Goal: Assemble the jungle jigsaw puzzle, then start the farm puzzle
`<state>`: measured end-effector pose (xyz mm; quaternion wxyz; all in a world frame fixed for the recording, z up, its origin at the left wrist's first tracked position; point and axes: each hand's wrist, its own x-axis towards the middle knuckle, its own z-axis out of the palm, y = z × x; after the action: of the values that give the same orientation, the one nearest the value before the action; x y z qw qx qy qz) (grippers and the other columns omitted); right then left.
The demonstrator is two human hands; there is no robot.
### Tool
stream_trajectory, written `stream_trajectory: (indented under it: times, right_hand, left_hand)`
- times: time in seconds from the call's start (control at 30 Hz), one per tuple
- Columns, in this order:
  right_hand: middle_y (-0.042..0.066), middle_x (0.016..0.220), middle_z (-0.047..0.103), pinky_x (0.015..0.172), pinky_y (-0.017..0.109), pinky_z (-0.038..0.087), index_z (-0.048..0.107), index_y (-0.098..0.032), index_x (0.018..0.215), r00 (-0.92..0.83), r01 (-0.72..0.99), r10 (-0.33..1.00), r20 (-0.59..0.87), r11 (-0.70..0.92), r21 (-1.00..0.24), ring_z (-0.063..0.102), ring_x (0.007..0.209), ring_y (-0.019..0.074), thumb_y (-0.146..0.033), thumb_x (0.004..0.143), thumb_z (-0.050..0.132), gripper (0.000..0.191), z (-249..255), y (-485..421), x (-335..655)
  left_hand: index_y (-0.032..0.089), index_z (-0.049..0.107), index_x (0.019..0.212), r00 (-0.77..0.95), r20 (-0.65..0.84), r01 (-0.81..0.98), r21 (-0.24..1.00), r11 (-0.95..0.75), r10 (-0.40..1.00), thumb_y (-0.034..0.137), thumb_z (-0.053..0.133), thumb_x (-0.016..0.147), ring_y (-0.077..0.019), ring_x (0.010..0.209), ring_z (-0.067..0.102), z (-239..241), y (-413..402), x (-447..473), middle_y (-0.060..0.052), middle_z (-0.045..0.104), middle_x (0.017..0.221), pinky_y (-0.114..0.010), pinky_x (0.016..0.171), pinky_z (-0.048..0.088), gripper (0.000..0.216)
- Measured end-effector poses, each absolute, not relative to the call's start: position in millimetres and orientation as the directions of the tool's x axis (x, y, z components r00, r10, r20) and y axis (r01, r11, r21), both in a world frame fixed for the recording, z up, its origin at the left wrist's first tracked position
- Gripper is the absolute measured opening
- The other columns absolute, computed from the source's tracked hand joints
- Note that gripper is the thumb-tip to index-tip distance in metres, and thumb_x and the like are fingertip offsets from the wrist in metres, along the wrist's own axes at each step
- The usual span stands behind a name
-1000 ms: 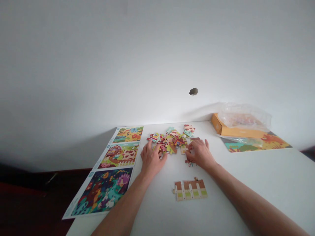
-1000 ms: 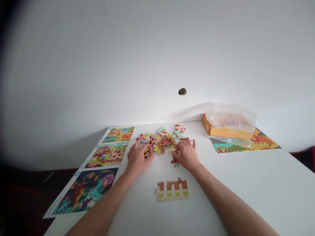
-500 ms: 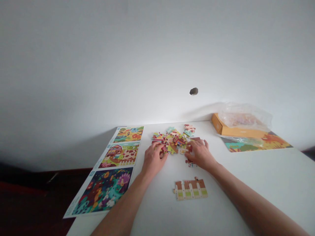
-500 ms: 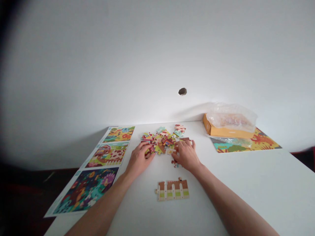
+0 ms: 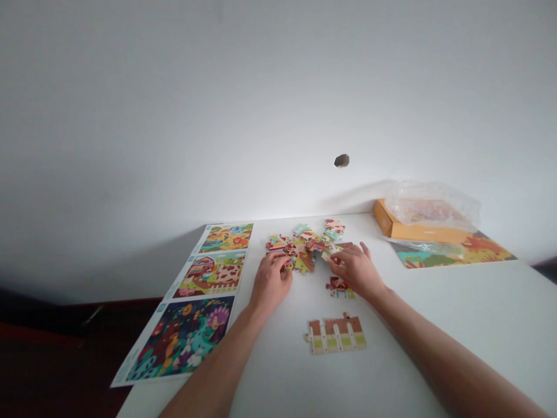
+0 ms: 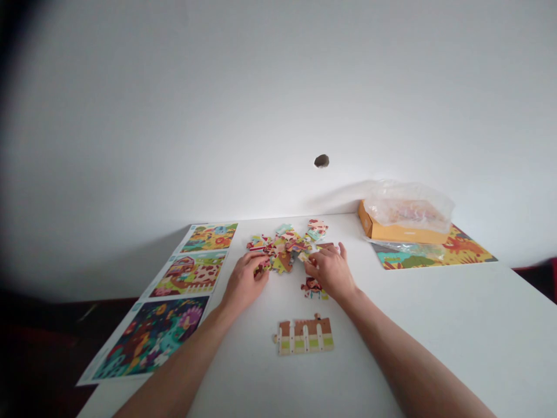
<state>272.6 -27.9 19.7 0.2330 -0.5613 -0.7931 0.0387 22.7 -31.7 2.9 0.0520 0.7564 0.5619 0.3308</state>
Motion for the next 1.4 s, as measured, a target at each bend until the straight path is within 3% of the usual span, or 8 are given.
stream_trajectory:
  times: [0.3,0.37,0.57,0.8,1.0,1.17,1.3,1.4]
  right_hand:
    - [0.006,0.087,0.07,0.098,0.039,0.036,0.072,-0.023,0.102,-0.45,0.773,0.801,0.394,0.571,-0.278,0.061,0.09,0.0205,-0.032,0.095,0.052,0.023,21,-30,264]
    - [0.006,0.095,0.069,0.094,0.038,0.039,0.071,-0.025,0.106,-0.522,0.733,0.765,0.377,0.628,-0.262,0.061,0.092,0.0203,-0.03,0.094,0.053,0.022,23,-33,261]
    - [0.008,0.115,0.064,0.096,0.039,0.043,0.062,-0.025,0.123,-0.61,0.607,0.691,0.389,0.722,-0.331,0.059,0.104,0.0217,-0.026,0.094,0.052,0.031,23,-35,259]
    - [0.01,0.129,0.055,0.098,0.036,0.049,0.047,-0.025,0.139,-0.577,0.528,0.722,0.383,0.687,-0.5,0.057,0.116,0.021,-0.019,0.093,0.049,0.045,20,-36,259]
    - [0.011,0.137,0.05,0.103,0.035,0.046,0.038,-0.025,0.145,-0.601,0.462,0.697,0.392,0.703,-0.541,0.052,0.124,0.0204,-0.012,0.091,0.046,0.057,26,-43,257]
    - [0.014,0.146,0.046,0.112,0.046,0.034,0.02,-0.021,0.154,-0.672,0.525,0.697,0.25,0.686,-0.504,0.047,0.132,0.0267,-0.027,0.087,0.059,0.078,26,-45,257]
    - [0.009,0.145,0.048,0.113,0.062,0.017,0.039,-0.029,0.146,-0.688,0.603,0.702,0.183,0.694,-0.394,0.032,0.141,0.0313,-0.039,0.088,0.06,0.062,27,-43,258]
    - [0.005,0.133,0.061,0.114,0.061,0.016,0.054,-0.029,0.135,-0.603,0.67,0.755,0.258,0.655,-0.349,0.032,0.141,0.0295,-0.031,0.092,0.053,0.043,29,-41,258]
  left_hand:
    - [0.023,0.041,0.142,0.403,0.378,0.601,0.578,-0.552,0.834,0.016,0.059,0.084,-0.0214,0.129,0.048,8,-48,40,-0.009,0.053,0.137,-0.039,0.11,0.041,0.062]
    - [0.026,0.045,0.14,0.419,0.379,0.593,0.574,-0.565,0.825,0.015,0.059,0.084,-0.0212,0.128,0.049,7,-47,41,-0.008,0.053,0.136,-0.04,0.11,0.042,0.058]
    - [0.023,0.07,0.1,0.403,0.414,0.614,0.539,-0.576,0.816,0.015,0.063,0.082,-0.0211,0.112,0.059,5,-43,41,-0.006,0.064,0.118,-0.039,0.102,0.047,0.02]
    - [0.024,0.064,0.112,0.399,0.418,0.63,0.522,-0.575,0.816,0.018,0.071,0.076,-0.0248,0.117,0.054,7,-44,41,-0.005,0.063,0.12,-0.045,0.105,0.044,0.038]
    - [0.024,0.06,0.122,0.3,0.419,0.653,0.565,-0.505,0.857,0.016,0.072,0.075,-0.0246,0.11,0.057,4,-43,42,-0.007,0.062,0.11,-0.041,0.098,0.049,0.049]
    - [0.021,0.068,0.093,0.192,0.448,0.66,0.599,-0.453,0.873,0.014,0.061,0.083,-0.0197,0.089,0.063,7,-38,37,-0.004,0.065,0.09,-0.034,0.084,0.052,0.014]
    - [0.019,0.064,0.092,0.004,0.553,0.768,0.532,-0.356,0.833,0.025,0.057,0.088,-0.0226,0.098,0.06,6,-29,25,-0.007,0.065,0.097,-0.038,0.09,0.049,0.01]
    - [0.018,0.061,0.094,-0.023,0.592,0.812,0.482,-0.33,0.806,0.024,0.052,0.09,-0.0248,0.111,0.057,1,-23,17,-0.011,0.063,0.113,-0.043,0.101,0.044,0.011]
